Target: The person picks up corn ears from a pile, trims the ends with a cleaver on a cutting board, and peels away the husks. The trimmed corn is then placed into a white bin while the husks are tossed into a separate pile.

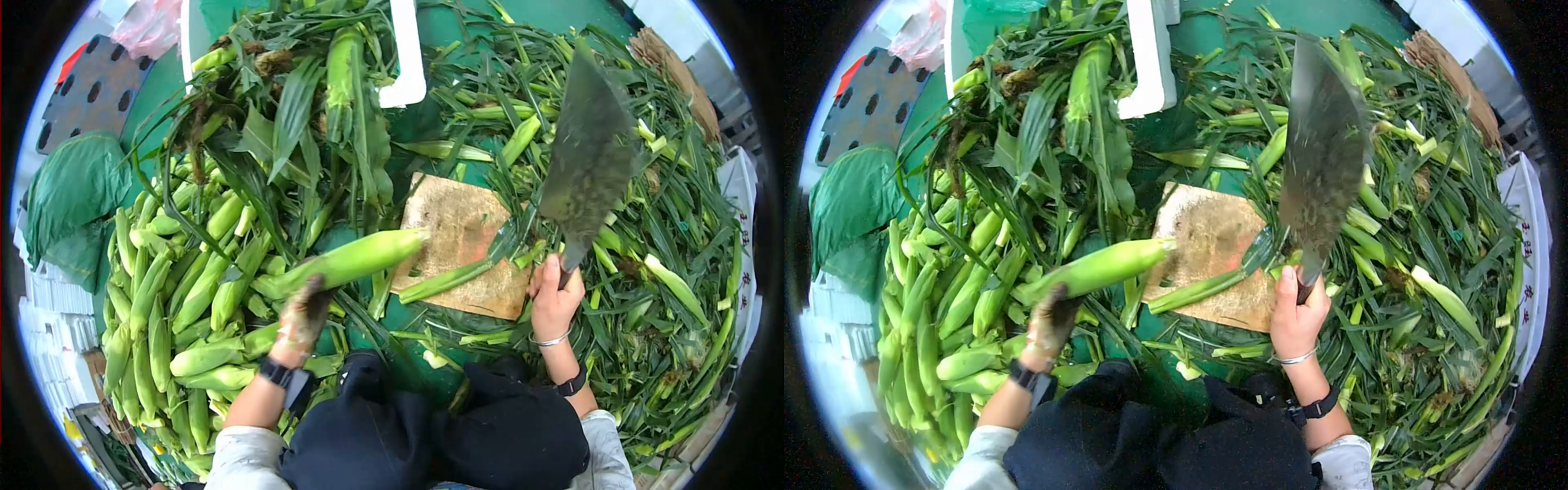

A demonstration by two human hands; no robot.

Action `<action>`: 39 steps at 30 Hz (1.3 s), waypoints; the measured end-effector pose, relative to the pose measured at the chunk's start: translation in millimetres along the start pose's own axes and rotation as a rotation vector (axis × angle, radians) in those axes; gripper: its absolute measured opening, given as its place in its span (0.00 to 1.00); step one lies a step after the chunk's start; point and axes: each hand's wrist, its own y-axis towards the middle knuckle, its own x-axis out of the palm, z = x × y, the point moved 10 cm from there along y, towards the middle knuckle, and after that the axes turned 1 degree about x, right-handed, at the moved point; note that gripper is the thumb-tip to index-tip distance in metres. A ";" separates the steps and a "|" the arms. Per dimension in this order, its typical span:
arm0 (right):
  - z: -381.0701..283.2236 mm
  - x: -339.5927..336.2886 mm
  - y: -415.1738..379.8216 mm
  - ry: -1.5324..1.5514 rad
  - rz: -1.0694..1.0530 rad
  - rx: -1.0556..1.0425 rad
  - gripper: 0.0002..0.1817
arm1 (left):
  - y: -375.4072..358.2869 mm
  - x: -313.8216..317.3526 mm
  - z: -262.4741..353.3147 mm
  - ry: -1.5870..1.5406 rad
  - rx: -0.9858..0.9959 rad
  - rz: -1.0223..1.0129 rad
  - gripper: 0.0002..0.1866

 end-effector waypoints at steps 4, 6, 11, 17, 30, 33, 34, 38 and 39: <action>-53.8 17.4 -5.1 0.297 -0.067 -0.208 0.08 | 27.1 -13.6 -71.5 0.128 -0.174 -0.027 0.21; -11.7 24.3 -20.6 0.151 -0.155 -0.086 0.12 | 28.6 -21.5 -71.4 0.063 -0.231 0.030 0.20; 157.3 56.9 -114.0 -0.226 -0.582 0.707 0.22 | 31.6 -25.9 -65.3 0.008 -0.258 0.004 0.19; 104.5 -28.2 -44.4 -1.028 -0.344 0.289 0.23 | -48.7 -54.9 79.0 0.117 0.051 0.118 0.26; 93.6 -147.8 25.8 -0.944 0.009 0.092 0.20 | -219.5 -26.3 483.2 2.133 1.668 1.327 0.20; 91.5 -146.4 14.0 -0.976 0.014 0.152 0.21 | -75.9 136.6 312.9 1.666 1.785 0.363 0.24; 84.8 -140.6 10.0 -0.957 0.010 0.190 0.21 | -45.0 211.9 258.9 1.551 1.726 0.001 0.22; 72.5 -133.8 -2.8 -0.918 -0.006 0.201 0.19 | 139.4 321.5 165.1 1.905 1.267 -0.101 0.24; 76.3 -135.5 -5.0 -0.918 -0.017 0.205 0.19 | 182.8 314.1 151.1 2.151 0.772 0.005 0.26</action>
